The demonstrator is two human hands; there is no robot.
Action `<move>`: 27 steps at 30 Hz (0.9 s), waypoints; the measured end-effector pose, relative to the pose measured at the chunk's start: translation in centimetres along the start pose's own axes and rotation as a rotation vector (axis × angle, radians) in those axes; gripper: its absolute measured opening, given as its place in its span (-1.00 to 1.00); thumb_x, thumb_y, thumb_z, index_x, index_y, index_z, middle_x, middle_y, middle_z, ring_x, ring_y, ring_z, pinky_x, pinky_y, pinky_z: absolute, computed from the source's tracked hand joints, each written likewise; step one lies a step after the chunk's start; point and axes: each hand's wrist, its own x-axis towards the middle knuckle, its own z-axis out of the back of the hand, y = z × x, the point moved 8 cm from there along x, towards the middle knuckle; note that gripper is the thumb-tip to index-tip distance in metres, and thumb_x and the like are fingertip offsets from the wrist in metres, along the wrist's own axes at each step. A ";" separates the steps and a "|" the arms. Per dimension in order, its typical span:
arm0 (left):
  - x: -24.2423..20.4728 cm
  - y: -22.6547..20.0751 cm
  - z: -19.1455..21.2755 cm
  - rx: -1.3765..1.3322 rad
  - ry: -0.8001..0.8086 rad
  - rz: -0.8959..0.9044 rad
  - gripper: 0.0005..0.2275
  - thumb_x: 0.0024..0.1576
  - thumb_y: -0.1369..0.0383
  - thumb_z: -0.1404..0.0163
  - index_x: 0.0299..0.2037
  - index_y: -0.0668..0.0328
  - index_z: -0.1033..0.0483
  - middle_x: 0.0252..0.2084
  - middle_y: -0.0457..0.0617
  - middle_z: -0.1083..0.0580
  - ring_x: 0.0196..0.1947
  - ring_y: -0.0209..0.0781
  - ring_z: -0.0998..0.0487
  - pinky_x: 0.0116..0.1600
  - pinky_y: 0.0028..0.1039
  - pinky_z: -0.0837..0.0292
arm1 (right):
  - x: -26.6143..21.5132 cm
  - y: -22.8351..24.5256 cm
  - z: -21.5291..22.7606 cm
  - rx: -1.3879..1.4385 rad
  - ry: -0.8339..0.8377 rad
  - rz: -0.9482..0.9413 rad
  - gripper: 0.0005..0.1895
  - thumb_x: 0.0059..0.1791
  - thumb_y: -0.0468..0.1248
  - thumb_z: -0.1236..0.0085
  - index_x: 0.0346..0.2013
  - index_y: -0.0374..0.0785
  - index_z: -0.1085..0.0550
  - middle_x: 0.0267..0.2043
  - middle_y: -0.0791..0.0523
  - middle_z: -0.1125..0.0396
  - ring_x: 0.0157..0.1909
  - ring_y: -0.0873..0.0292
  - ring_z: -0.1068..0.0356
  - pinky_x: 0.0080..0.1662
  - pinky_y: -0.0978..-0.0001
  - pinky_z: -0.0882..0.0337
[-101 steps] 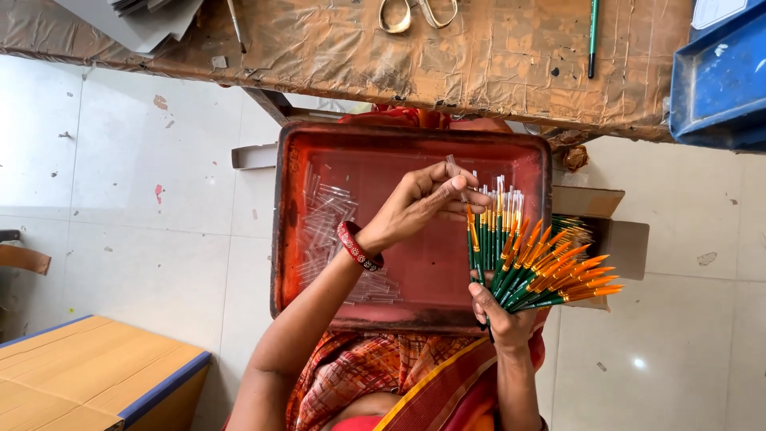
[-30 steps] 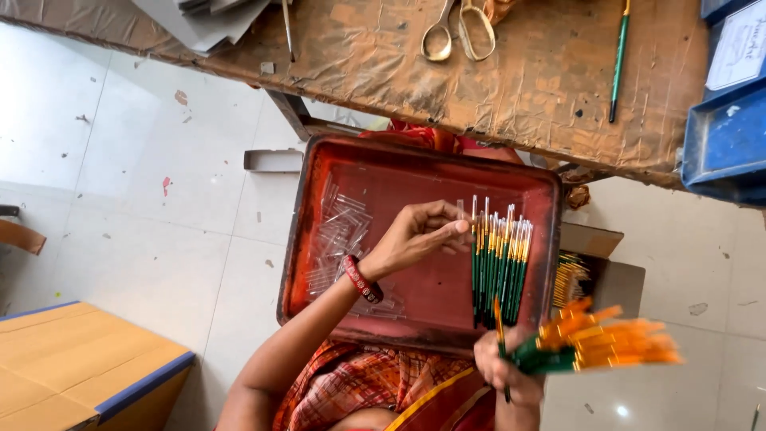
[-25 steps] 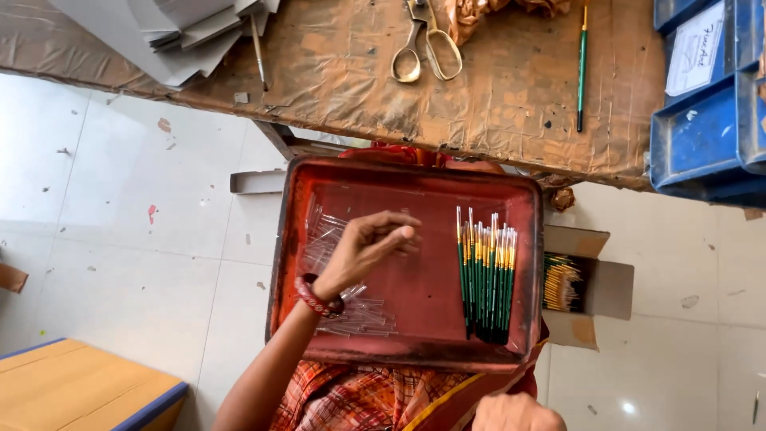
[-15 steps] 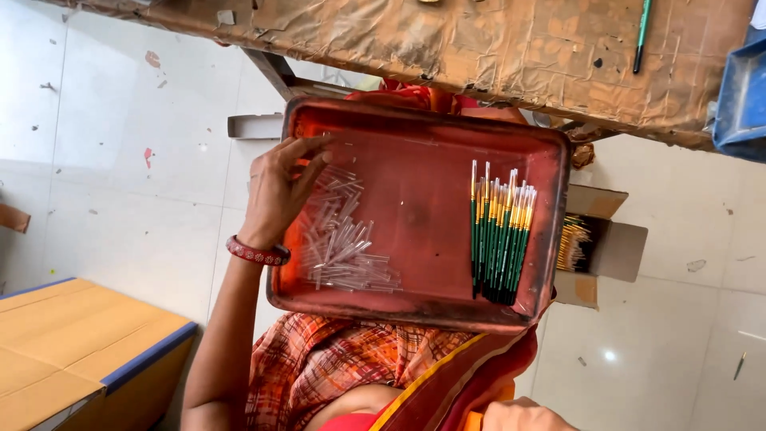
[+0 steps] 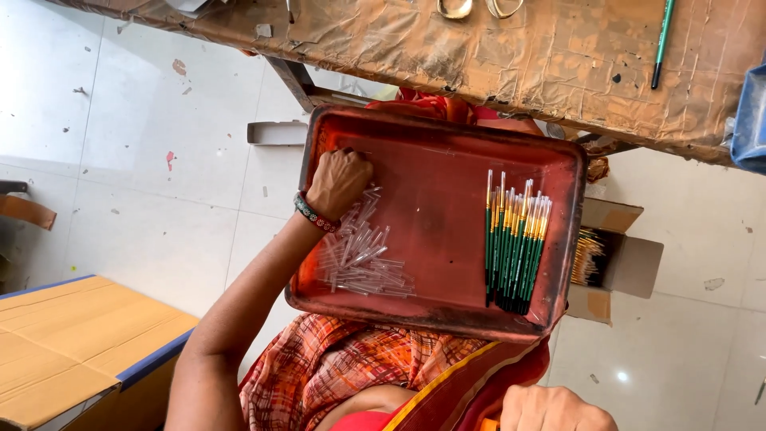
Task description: Placing protective plastic caps onto the bristles of finished paintbrushes.
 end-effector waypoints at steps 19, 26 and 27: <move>0.5 -9.5 9.8 -1.431 -0.097 -0.294 -0.77 0.33 0.31 0.03 0.06 0.31 -0.40 -0.05 0.10 -0.62 -0.10 -0.08 -0.68 -0.01 -0.39 -0.64 | 4.8 -2.4 8.6 -0.833 -0.704 -0.074 -0.75 0.00 -0.46 -0.17 -0.02 -0.42 -0.50 -0.43 0.13 -0.43 -0.59 0.37 -0.28 -0.56 0.51 -0.23; 0.6 -13.1 11.7 -2.043 0.221 -0.292 -0.72 0.40 0.27 0.12 0.18 0.32 -0.37 0.08 0.05 -0.54 0.08 -0.21 -0.59 0.17 -0.31 -0.60 | 3.4 -3.9 10.9 -0.974 -0.894 -0.201 -0.75 -0.01 -0.47 -0.23 -0.04 -0.49 -0.51 -0.39 0.08 -0.42 -0.57 0.34 -0.28 -0.56 0.53 -0.25; 0.5 -13.2 11.9 -2.041 0.220 -0.294 -0.72 0.40 0.27 0.12 0.18 0.32 -0.37 0.08 0.05 -0.54 0.08 -0.21 -0.59 0.17 -0.31 -0.60 | 3.7 -3.8 10.7 -0.975 -0.893 -0.198 -0.75 -0.01 -0.47 -0.23 -0.04 -0.49 -0.51 -0.39 0.08 -0.42 -0.57 0.34 -0.28 -0.56 0.53 -0.25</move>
